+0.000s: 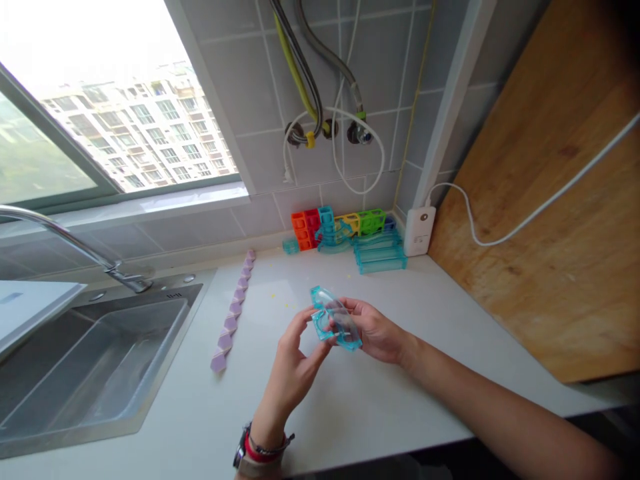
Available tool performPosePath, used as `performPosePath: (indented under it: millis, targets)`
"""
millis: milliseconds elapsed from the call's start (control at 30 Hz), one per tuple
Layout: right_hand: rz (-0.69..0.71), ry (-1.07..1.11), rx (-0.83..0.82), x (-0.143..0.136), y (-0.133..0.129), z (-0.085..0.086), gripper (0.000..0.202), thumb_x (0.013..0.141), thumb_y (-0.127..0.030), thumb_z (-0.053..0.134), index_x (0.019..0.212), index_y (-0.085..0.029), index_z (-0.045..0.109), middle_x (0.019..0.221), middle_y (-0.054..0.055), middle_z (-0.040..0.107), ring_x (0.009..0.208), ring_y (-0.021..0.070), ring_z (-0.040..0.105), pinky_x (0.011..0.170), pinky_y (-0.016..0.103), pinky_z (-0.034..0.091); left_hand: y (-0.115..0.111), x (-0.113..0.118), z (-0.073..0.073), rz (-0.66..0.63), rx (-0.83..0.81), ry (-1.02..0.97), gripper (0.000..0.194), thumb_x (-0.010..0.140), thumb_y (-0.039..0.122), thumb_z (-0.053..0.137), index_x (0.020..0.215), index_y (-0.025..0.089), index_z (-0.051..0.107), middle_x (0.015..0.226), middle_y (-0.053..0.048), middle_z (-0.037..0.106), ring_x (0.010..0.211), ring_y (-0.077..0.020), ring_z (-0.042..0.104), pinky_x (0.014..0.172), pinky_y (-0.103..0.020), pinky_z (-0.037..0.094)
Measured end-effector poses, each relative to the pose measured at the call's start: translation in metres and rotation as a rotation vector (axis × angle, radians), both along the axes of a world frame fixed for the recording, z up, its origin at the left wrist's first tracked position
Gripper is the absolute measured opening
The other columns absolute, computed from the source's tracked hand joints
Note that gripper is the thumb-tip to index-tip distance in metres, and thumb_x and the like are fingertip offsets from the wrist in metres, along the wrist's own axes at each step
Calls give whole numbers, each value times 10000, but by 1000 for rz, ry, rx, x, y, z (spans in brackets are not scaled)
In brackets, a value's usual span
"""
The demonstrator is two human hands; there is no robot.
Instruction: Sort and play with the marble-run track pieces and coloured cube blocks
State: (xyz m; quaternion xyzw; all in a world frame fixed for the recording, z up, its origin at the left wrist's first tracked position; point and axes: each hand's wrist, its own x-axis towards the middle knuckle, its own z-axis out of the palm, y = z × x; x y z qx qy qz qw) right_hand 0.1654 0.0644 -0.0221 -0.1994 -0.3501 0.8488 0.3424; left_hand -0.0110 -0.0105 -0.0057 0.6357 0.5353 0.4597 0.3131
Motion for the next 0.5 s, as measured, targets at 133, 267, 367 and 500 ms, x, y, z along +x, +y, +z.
performPosePath:
  millis: [133,267,367,500]
  targets:
    - [-23,29,-35,-1,-1,-1,361,752,-283,884,1072,-202,737,891,21,726,791,154,700,821,352,588,-1,1,2,58,-7,16,391,920,333,696,1288,240,604,1317,-92,664,1250,-262,599,1104,-409,418]
    - [-24,28,-34,-2,-1,-1,373,727,-301,905,1040,-196,730,883,15,719,787,153,698,846,376,584,-2,0,4,131,-9,38,371,918,359,698,1253,220,620,1269,-99,683,1212,-267,615,1068,-398,434]
    - [-41,7,-6,-1,-2,1,368,746,-336,890,1048,-205,726,914,20,715,849,177,711,840,395,588,-2,-1,5,172,22,-29,308,916,361,703,1176,211,636,1224,-96,701,1194,-258,628,1059,-384,439]
    - [-67,-22,2,0,-2,4,365,720,-342,902,1008,-207,724,904,17,700,836,187,716,802,382,589,-1,-5,1,234,-19,-243,291,867,397,752,1020,198,605,1017,-78,733,1014,-237,691,859,-328,530]
